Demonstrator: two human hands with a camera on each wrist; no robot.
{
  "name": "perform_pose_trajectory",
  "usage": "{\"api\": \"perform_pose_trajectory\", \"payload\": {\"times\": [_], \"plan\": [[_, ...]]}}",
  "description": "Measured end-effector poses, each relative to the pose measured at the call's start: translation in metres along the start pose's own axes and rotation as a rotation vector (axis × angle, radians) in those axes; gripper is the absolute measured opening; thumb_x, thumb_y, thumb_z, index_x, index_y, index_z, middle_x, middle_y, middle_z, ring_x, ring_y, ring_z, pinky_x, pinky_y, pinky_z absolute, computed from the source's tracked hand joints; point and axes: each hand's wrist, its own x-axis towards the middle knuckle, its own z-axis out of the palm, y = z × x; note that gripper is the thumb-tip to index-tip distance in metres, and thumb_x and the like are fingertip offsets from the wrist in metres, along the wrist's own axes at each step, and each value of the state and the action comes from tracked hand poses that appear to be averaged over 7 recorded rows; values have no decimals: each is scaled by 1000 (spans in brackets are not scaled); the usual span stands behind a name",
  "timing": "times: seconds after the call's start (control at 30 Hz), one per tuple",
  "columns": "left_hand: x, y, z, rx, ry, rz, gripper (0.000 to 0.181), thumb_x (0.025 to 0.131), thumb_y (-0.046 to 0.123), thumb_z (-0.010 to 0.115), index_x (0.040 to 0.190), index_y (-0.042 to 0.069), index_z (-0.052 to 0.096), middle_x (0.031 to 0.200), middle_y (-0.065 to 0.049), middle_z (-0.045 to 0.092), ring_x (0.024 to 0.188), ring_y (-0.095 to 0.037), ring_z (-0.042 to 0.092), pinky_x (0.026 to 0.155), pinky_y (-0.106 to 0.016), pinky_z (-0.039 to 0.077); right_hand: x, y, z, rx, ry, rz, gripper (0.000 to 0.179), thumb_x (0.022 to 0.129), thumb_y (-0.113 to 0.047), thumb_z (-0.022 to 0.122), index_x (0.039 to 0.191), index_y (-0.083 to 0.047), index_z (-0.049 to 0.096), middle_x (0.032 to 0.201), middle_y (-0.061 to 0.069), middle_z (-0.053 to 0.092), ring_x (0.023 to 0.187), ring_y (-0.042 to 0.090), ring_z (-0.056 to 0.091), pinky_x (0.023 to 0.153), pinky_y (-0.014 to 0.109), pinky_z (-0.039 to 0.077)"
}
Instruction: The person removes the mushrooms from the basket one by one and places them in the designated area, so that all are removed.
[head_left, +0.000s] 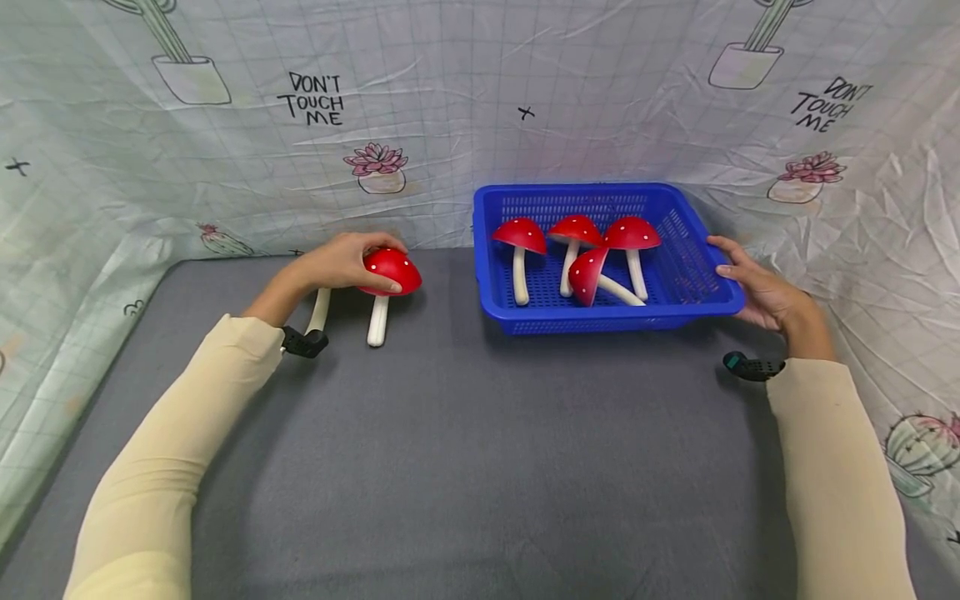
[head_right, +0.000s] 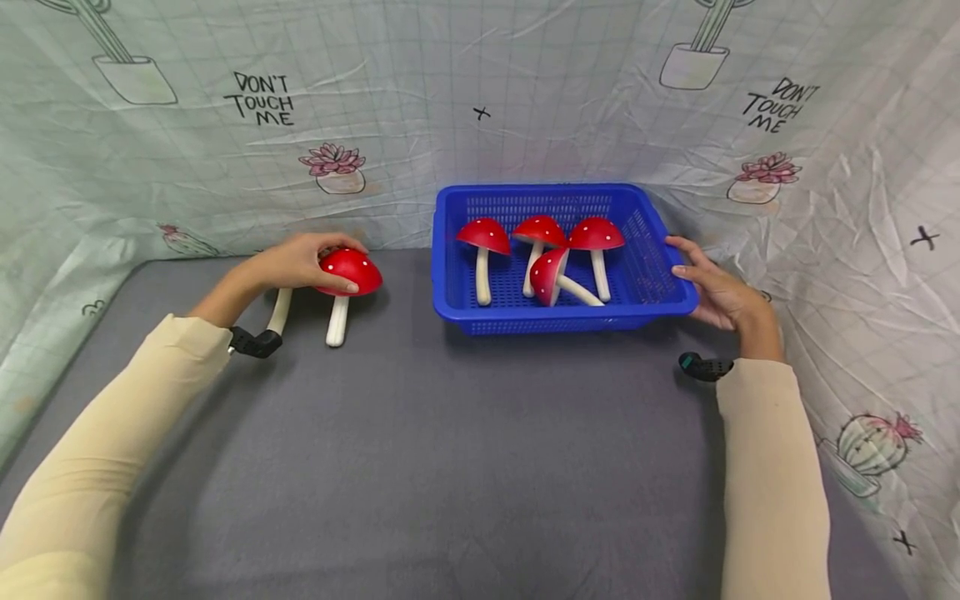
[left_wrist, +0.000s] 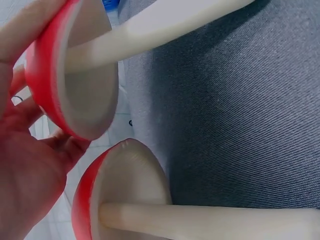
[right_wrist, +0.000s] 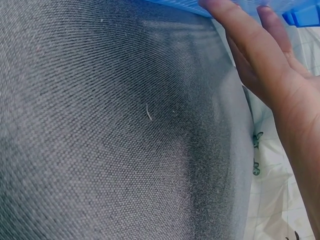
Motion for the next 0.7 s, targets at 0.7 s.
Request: {"api": "perform_pose_trajectory", "payload": {"times": [0.7], "plan": [[18,5,-21,99,-275,-10,52,93,19,69,140,4,52,141,-21,54,125,-35,49,107,-51,38,0,1,-1,7,-18,-13,46,109,-7,30,144,-37,30,126,5,56,103,27,71,79,41,61]]}}
